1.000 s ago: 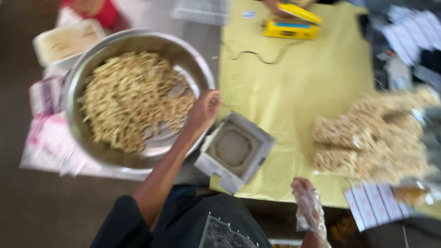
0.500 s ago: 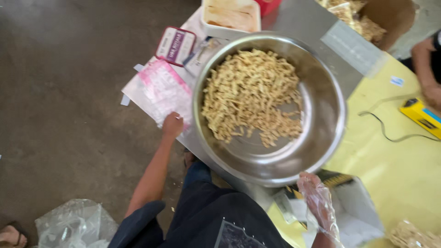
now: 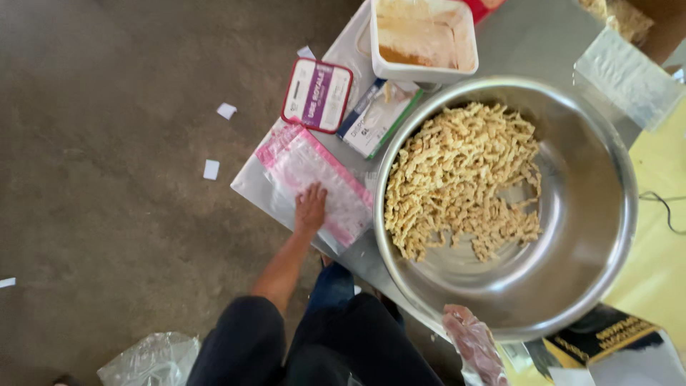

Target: The person scoops a light-colored, shredded snack from a large metal bowl using gloved hands and places it into a clear plastic bag. They then transfer the bag to a digital scale to weigh the contents before moving it aside.

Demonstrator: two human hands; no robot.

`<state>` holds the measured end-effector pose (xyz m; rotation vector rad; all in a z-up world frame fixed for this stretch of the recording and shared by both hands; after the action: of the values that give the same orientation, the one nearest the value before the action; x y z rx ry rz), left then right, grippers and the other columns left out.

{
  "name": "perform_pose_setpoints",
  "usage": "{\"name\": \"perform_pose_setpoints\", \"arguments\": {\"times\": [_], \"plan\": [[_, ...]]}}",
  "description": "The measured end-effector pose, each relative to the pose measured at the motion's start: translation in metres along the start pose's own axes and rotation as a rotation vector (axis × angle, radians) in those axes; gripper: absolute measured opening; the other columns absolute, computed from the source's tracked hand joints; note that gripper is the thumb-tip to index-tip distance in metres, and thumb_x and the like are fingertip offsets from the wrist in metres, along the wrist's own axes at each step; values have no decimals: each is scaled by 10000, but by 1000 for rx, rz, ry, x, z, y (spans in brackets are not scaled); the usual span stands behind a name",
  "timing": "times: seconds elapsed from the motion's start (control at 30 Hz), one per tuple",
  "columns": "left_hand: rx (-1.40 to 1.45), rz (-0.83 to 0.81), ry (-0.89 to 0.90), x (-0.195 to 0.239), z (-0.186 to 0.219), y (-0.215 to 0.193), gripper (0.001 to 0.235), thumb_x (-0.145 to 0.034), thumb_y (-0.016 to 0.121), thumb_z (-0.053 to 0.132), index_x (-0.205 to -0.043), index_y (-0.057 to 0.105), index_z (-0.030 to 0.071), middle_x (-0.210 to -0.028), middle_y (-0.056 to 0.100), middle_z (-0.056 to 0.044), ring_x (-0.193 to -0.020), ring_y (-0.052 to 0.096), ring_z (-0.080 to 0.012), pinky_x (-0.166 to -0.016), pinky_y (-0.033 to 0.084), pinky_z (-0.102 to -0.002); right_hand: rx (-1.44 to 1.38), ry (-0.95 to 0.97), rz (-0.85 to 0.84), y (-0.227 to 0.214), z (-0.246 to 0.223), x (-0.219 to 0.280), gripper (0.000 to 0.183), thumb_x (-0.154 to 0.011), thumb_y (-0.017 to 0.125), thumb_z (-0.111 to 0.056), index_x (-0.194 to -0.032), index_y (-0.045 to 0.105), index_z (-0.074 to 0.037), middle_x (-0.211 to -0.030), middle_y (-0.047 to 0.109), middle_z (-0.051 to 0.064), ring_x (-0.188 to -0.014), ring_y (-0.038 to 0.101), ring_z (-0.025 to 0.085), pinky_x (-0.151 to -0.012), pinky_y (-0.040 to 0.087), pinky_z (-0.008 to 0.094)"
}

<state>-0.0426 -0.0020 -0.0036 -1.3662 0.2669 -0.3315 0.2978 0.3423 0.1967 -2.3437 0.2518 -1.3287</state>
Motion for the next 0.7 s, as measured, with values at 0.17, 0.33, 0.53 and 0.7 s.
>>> {"name": "perform_pose_setpoints", "arguments": {"times": [0.17,0.33,0.53,0.7], "plan": [[64,11,38,7,-23,-14,487,-796,765,149,-1250,594,113,-1498,510,-122,-1418,452,-284,-1099,358,-513,-83,118,7,13,-12,15,586,-843,717,-523,-1254,684,-107,-884,648,64,-767,554,169,-668,438,332],[178,-417,-65,41,39,-15,584,-800,794,325,-1239,559,20,-1352,503,-202,-1347,435,-363,-1126,341,-598,55,-4,66,19,-44,28,560,-857,661,-518,-1245,679,-115,-943,735,83,-864,661,213,-770,512,362],[103,-94,84,57,48,0,328,-826,719,237,-1061,631,25,-1305,516,-232,-1349,443,-411,-1103,327,-617,120,120,25,36,-59,36,562,-870,629,-570,-1238,696,-151,-921,752,119,-852,695,250,-758,532,405],[234,-46,69,49,36,5,181,-847,613,80,-1024,623,40,-1187,556,-172,-1204,528,-368,-1056,438,-539,159,159,11,43,-45,36,530,-910,592,-563,-1268,668,-179,-999,761,95,-912,712,229,-781,544,382]]}}
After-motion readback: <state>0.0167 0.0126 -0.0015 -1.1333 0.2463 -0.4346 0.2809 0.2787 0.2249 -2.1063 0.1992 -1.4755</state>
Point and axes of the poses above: each hand's wrist, its own x-axis away from the middle knuckle, its own y-axis out of the palm, z = x × y, the point moved 4 cm from there along -x, towards the middle knuckle
